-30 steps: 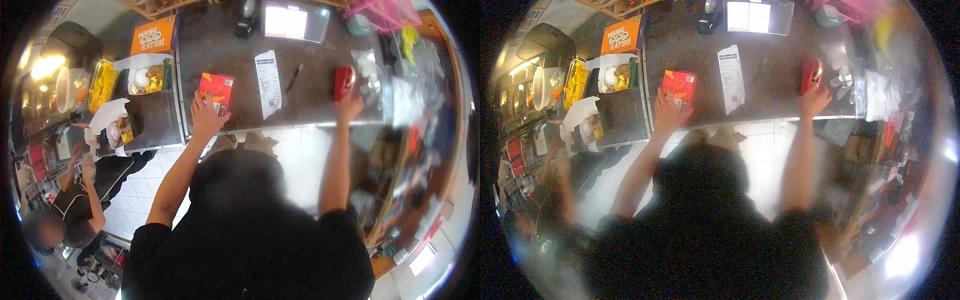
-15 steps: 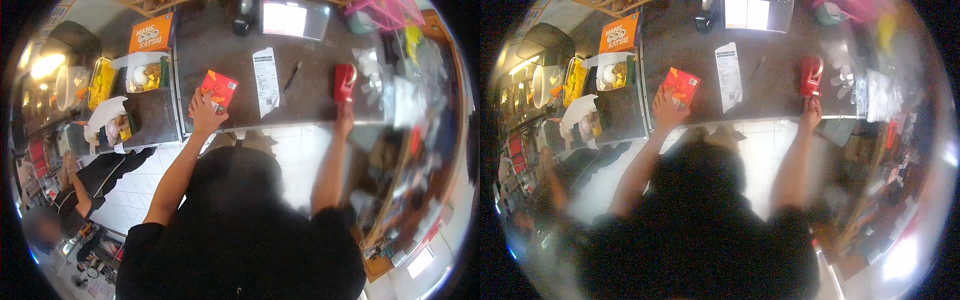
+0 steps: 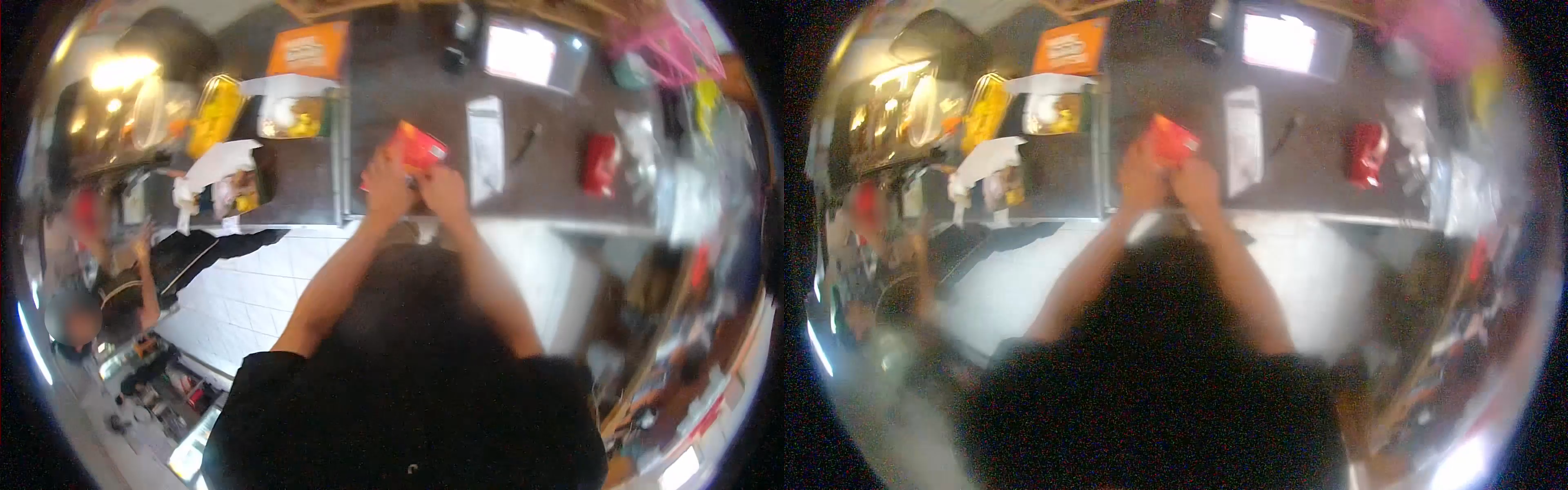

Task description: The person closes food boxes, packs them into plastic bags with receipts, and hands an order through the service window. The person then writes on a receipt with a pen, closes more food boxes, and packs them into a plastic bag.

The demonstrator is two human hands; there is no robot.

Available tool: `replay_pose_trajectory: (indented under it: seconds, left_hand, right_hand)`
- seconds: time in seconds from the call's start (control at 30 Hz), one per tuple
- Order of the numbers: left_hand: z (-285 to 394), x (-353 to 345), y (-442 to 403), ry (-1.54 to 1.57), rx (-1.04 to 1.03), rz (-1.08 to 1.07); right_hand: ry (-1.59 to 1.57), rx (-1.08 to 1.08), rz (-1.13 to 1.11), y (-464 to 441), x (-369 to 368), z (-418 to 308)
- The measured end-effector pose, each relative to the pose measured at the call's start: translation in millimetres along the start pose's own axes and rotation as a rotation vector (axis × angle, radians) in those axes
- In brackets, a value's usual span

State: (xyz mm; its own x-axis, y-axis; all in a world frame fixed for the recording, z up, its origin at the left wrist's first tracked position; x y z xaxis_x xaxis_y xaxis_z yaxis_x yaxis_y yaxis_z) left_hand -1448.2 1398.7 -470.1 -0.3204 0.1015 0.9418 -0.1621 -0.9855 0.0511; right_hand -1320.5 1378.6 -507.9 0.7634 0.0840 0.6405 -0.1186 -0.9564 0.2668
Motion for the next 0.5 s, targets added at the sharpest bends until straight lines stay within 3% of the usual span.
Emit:
replay_pose_trajectory:
  seconds: [0.07, 0.1, 0.13, 0.27, 0.3, 0.4, 0.5]
  left_hand:
    - [-8, -13, 0, -0.055, -0.012, -0.114]
    - [-7, -5, 1, -0.001, 0.004, -0.139]
    - [-3, 3, 4, 0.059, 0.013, -0.166]
    - [4, 13, 9, 0.216, 0.058, -0.169]
    - [7, 14, 8, 0.155, 0.069, -0.166]
    - [22, 37, 13, 0.166, 0.068, -0.141]
    - [33, 40, 10, 0.235, 0.109, -0.270]
  right_hand:
    - [0.135, -0.007, -0.015, 4, 5, -11]
    - [0.021, -0.089, -0.013, 0, -1, 1]
    - [-0.030, -0.032, 0.061, 4, 6, -1]
    - [-0.260, -0.174, -0.089, 17, 25, -9]
    - [-0.258, -0.160, -0.088, 21, 31, 1]
    - [-0.098, 0.163, -0.158, 25, 46, -5]
    - [0.153, 0.127, -0.109, 26, 62, -4]
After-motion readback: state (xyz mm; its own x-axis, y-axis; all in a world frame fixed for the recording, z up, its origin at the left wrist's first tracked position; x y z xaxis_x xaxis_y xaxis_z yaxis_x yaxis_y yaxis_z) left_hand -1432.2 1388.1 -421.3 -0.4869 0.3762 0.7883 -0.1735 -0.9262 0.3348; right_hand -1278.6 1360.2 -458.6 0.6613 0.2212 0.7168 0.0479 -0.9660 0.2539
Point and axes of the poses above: each hand's wrist, its own y-axis away from the middle knuckle, its own x-axis out of the back of the hand, z = x × y, the point moved 7 cm from there along -y, towards the middle knuckle, and after that the axes turned 7 degrees about -y, right-handed, at the moved point
